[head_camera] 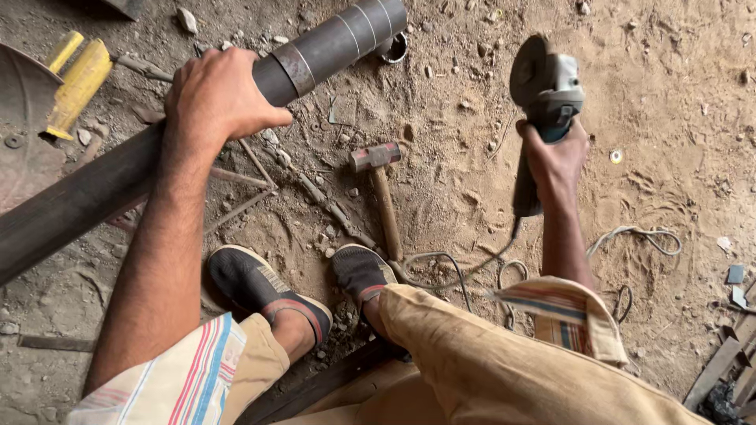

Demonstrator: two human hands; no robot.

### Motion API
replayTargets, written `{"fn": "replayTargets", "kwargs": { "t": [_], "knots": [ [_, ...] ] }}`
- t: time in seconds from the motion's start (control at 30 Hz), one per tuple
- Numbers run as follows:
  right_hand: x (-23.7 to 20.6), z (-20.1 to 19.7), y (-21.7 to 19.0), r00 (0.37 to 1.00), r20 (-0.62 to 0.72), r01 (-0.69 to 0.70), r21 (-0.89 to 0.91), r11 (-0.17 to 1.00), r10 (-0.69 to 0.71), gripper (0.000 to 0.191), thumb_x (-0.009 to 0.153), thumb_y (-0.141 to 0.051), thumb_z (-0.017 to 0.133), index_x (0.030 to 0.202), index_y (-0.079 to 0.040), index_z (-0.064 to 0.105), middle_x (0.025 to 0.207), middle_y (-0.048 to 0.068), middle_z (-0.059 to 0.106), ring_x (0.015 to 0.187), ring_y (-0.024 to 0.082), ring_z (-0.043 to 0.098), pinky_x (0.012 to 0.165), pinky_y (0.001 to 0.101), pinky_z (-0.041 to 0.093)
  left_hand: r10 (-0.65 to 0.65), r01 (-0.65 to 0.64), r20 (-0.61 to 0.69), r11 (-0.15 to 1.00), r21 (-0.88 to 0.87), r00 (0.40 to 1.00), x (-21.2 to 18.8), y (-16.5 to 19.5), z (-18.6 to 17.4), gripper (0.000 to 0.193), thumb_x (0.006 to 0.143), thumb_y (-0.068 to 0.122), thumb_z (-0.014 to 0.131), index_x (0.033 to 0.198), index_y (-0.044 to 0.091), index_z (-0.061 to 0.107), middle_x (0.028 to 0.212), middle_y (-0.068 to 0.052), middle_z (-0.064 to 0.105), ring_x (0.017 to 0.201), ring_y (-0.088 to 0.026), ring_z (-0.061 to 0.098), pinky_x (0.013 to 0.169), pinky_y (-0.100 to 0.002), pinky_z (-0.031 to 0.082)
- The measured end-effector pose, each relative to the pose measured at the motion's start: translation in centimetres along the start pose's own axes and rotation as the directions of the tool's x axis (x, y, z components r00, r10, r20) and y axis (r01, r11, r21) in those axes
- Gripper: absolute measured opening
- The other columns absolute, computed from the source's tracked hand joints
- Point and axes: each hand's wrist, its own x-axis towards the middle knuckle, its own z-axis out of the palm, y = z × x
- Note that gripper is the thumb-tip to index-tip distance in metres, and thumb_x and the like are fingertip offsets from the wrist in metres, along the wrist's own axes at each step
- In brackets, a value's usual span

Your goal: The person uses an angle grinder to cut a metal pipe, generating sparks. They hold the pipe with one hand and operate the grinder with the other, pausing briefly to reposition the tool before continuing the cut.

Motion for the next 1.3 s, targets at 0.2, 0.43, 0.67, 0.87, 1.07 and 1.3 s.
{"fn": "replayTargets", "kwargs": {
  "t": [0.2, 0.43, 0.67, 0.87, 1.07, 1.3],
  "knots": [
    [0.3, -0.7, 0.1, 0.942, 0.135, -0.333, 0.23, 0.915, 0.308, 0.036, 0.082, -0.024, 0.085, 0.103, -0.002, 0.065, 0.087, 0.007, 0.071, 0.076, 0.018, 0.072, 0.075, 0.0385, 0.066, 0.0, 0.0, 0.02, 1.0, 0.015, 1.0, 0.1, -0.1, 0.0, 0.057, 0.072, 0.035, 0.088, 0.115, 0.003, 0.071, 0.096, -0.018, 0.074, 0.08, -0.029, 0.074, 0.085, -0.055, 0.059],
    [-0.3, -1.4, 0.9, 0.852, 0.389, -0.497, 0.393, 0.774, 0.35, 0.051, 0.084, -0.023, 0.078, 0.122, 0.002, 0.058, 0.093, 0.011, 0.072, 0.086, 0.023, 0.076, 0.083, 0.0447, 0.067, -0.016, 0.016, 0.016, 1.0, 0.012, 1.0, 0.3, -0.1, 0.1, 0.057, 0.072, 0.035, 0.088, 0.115, 0.002, 0.07, 0.096, -0.018, 0.074, 0.079, -0.029, 0.074, 0.082, -0.055, 0.06],
    [-1.1, -0.5, -0.8, 0.957, 0.209, -0.235, 0.168, 0.957, 0.199, 0.049, 0.078, -0.018, 0.08, 0.117, -0.001, 0.055, 0.095, 0.011, 0.069, 0.087, 0.026, 0.072, 0.086, 0.0505, 0.063, -0.03, 0.031, 0.037, 0.999, -0.016, 0.999, 0.5, 0.2, 0.0, 0.059, 0.07, 0.034, 0.087, 0.117, 0.002, 0.068, 0.097, -0.016, 0.074, 0.079, -0.027, 0.075, 0.082, -0.052, 0.06],
    [-0.9, 1.4, -6.1, 0.962, 0.243, 0.05, 0.286, 0.957, -0.123, 0.038, 0.074, -0.027, 0.077, 0.103, -0.005, 0.063, 0.093, 0.01, 0.066, 0.081, 0.02, 0.07, 0.077, 0.0397, 0.066, -0.023, 0.024, 0.033, 0.999, -0.034, 0.999, 0.8, 0.3, -0.2, 0.061, 0.071, 0.033, 0.086, 0.119, 0.001, 0.067, 0.095, -0.017, 0.074, 0.078, -0.027, 0.075, 0.081, -0.052, 0.062],
    [0.1, 4.7, -10.5, 0.945, 0.288, 0.109, 0.167, 0.98, -0.154, 0.044, 0.072, -0.03, 0.081, 0.1, -0.004, 0.059, 0.087, 0.006, 0.062, 0.072, 0.016, 0.063, 0.066, 0.0368, 0.063, -0.005, 0.005, 0.028, 1.0, -0.019, 1.0, 0.9, 0.0, -0.1, 0.06, 0.072, 0.034, 0.087, 0.118, 0.001, 0.067, 0.096, -0.017, 0.073, 0.079, -0.028, 0.075, 0.082, -0.053, 0.062],
    [0.3, 6.1, -12.4, 0.94, 0.34, -0.048, 0.176, 0.983, -0.015, 0.045, 0.071, -0.022, 0.082, 0.105, -0.002, 0.06, 0.09, 0.01, 0.065, 0.073, 0.019, 0.068, 0.068, 0.0376, 0.066, -0.029, 0.03, 0.039, 0.999, -0.014, 0.999, 0.6, 0.3, -0.2, 0.059, 0.071, 0.034, 0.088, 0.117, 0.002, 0.067, 0.098, -0.017, 0.072, 0.082, -0.029, 0.074, 0.083, -0.055, 0.06]
  ]
}}
